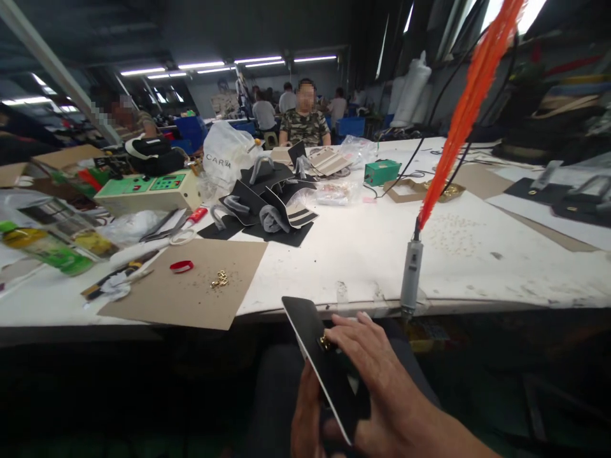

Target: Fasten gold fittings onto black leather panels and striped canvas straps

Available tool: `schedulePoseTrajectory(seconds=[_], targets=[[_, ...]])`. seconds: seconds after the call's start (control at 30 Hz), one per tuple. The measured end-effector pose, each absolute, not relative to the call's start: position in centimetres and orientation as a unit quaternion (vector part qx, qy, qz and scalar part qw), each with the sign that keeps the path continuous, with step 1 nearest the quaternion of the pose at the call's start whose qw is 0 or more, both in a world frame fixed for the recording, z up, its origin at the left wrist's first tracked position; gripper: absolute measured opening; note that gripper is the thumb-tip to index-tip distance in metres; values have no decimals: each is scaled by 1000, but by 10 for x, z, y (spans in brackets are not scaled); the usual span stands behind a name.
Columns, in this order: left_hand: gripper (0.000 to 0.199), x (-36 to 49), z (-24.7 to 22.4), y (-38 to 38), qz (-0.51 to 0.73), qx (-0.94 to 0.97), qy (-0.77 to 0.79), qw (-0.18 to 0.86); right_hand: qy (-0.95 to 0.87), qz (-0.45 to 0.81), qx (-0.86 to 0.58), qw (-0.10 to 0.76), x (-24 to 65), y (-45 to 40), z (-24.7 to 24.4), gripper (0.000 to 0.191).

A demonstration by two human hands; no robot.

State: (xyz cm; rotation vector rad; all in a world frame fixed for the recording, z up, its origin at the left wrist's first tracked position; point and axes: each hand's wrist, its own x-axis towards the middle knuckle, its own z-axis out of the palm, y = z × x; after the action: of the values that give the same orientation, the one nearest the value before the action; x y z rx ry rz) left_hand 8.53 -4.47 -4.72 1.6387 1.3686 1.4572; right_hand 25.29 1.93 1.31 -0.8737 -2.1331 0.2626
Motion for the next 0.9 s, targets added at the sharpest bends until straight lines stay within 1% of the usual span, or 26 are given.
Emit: schedulePoseTrajectory(seconds=[0.07,0.13,0.2,0.27,0.3,0.33,0.43,0.5,0.53,0.57,0.6,0.67,0.7,0.73,0.8,0.87,0.9], targets=[[62,90,-51,-47,549,616,500,264,-826,94,-349,433,251,18,11,67],[58,97,-50,-50,565,614,489,253,-818,91,-337,457,251,16,10,56],[48,105,-44,-52,600,564,510,248,-818,102,-322,466,254,14,11,49],[40,110,-33,-51,632,478,552,260,-817,119,-311,470,258,11,11,46],[41,111,-26,-49,633,442,573,274,-819,129,-307,468,260,9,11,46],[46,110,-18,-46,624,422,589,292,-818,139,-305,467,262,7,10,46],[72,98,3,-33,576,432,613,325,-817,162,-305,462,267,2,11,46],[86,85,13,-23,543,470,625,305,-816,166,-305,461,271,0,13,43],[87,78,16,-18,523,506,628,275,-820,168,-302,456,274,-1,13,42],[85,71,19,-14,502,551,624,234,-824,169,-299,450,277,-1,14,41],[79,64,21,-9,482,600,610,189,-827,170,-295,446,279,-2,14,41],[55,53,25,-2,456,689,551,115,-838,174,-286,432,285,-2,12,42],[43,49,28,1,450,722,515,106,-840,176,-281,429,287,-2,10,43],[34,47,30,3,448,745,479,122,-842,183,-278,425,289,-2,8,43],[26,45,34,5,442,774,409,195,-841,204,-277,418,293,-2,7,43],[27,45,37,4,436,786,353,260,-841,227,-278,405,297,-2,7,45],[27,46,39,4,438,788,332,276,-844,238,-278,392,298,-1,9,47]])
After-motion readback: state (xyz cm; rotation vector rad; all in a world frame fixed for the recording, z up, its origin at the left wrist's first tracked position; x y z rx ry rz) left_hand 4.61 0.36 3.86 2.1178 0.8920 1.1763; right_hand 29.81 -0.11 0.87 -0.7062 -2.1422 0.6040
